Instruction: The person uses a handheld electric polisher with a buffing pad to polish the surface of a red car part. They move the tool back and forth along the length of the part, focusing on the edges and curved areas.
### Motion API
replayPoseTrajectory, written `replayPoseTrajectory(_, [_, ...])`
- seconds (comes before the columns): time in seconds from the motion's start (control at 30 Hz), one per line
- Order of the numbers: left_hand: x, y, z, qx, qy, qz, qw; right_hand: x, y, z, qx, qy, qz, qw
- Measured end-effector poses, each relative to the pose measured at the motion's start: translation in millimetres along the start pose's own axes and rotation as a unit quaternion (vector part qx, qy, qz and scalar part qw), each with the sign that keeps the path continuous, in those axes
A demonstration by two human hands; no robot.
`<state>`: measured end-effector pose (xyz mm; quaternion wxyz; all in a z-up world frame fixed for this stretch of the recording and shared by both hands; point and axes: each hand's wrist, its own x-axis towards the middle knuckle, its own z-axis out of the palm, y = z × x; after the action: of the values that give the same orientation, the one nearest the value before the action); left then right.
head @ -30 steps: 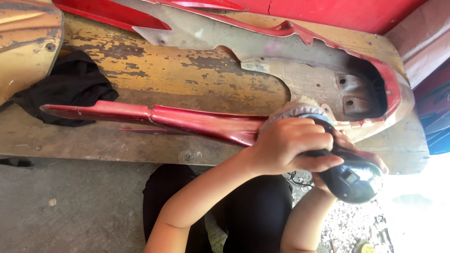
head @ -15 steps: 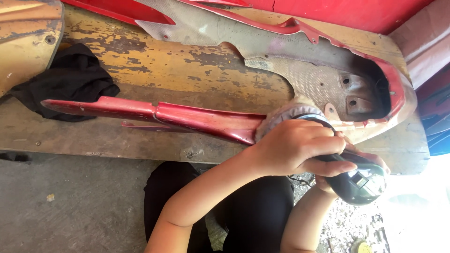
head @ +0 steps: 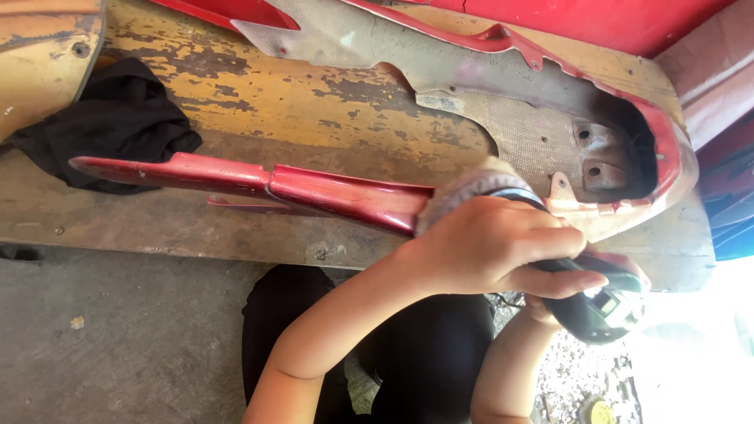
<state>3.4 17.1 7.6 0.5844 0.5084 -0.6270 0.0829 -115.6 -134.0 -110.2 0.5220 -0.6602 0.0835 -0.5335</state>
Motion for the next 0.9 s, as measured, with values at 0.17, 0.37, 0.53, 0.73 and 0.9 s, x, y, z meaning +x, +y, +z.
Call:
replayPoseTrajectory(0.17, [-1, -16, 5, 0.012, 0.047, 0.058, 0.997, 13, -7, 18, 0.021, -0.046, -0.052, 0.997])
replayPoseTrajectory(0.37, [-2, 1, -21, 0.070, 0.046, 0.034, 0.996, 4, 9, 2, 0.010, -0.058, -0.074, 0.996])
replayPoseTrajectory(0.53, [-7, 0, -7, 0.038, 0.045, 0.032, 0.998, -12, 46, -31, -0.092, 0.029, 0.000, 0.995])
replayPoseTrajectory(0.73, [-6, -7, -13, 0.046, 0.055, 0.058, 0.996, 7, 17, 3, 0.003, -0.046, -0.012, 0.999])
replayPoseTrajectory(0.9, [-9, 2, -37, 0.089, 0.093, 0.057, 0.990, 15, -20, 39, -0.006, -0.135, -0.077, 0.988])
